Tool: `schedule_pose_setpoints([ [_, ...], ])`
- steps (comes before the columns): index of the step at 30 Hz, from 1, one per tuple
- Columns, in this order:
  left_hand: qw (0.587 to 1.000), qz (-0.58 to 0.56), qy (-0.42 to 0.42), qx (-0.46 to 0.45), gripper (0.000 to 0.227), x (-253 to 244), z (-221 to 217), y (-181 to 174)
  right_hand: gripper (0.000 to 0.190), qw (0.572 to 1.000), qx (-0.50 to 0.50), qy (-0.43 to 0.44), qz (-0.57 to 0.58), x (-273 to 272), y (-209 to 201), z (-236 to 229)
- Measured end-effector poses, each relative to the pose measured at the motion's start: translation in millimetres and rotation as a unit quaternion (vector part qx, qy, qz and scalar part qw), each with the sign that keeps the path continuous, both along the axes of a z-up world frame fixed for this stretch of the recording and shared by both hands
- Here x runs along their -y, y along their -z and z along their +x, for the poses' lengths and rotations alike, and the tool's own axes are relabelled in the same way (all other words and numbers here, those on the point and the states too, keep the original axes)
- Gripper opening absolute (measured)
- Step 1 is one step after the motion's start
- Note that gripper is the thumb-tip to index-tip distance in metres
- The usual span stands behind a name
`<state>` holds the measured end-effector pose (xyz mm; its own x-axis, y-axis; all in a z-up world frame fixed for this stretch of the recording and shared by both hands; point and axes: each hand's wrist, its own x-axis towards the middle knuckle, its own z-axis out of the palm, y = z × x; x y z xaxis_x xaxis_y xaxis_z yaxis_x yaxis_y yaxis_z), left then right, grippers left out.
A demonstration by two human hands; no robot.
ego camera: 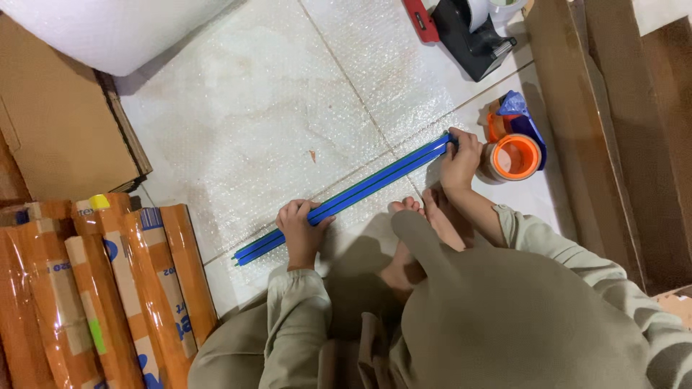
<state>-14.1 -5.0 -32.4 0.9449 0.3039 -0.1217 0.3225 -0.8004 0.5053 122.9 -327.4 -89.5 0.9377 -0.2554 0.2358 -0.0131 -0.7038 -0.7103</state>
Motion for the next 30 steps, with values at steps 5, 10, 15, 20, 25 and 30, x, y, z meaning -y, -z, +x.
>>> schedule_pose_setpoints([
  [5, 1.000, -0.002, 0.010, 0.006, 0.043, -1.4, 1.2, -1.3, 0.031, 1.000, -0.002, 0.008, 0.002, 3.1, 7.4, 2.0],
  [10, 1.000, 0.002, 0.005, 0.007, 0.043, -2.1, 0.0, 3.3, 0.031, 1.000, -0.001, 0.010, 0.007, 0.3, -1.1, -0.2],
  [15, 1.000, 0.001, 0.010, 0.017, 0.042, -1.7, -1.0, 3.6, 0.031, 1.000, 0.001, 0.011, 0.010, -0.8, -6.4, -1.6],
  [20, 1.000, 0.003, 0.013, 0.023, 0.042, -2.4, -1.4, 5.8, 0.032, 1.000, -0.005, 0.014, 0.012, -0.3, -2.2, -0.2],
  [25, 1.000, 0.008, 0.013, 0.009, 0.042, -0.4, 0.1, -0.9, 0.034, 0.998, -0.017, 0.023, -0.047, -14.7, -20.0, -7.3],
  [30, 1.000, 0.004, 0.014, -0.005, 0.043, -0.4, 1.8, -5.4, 0.017, 0.969, 0.078, -0.156, -0.173, -64.7, -33.6, -28.4],
])
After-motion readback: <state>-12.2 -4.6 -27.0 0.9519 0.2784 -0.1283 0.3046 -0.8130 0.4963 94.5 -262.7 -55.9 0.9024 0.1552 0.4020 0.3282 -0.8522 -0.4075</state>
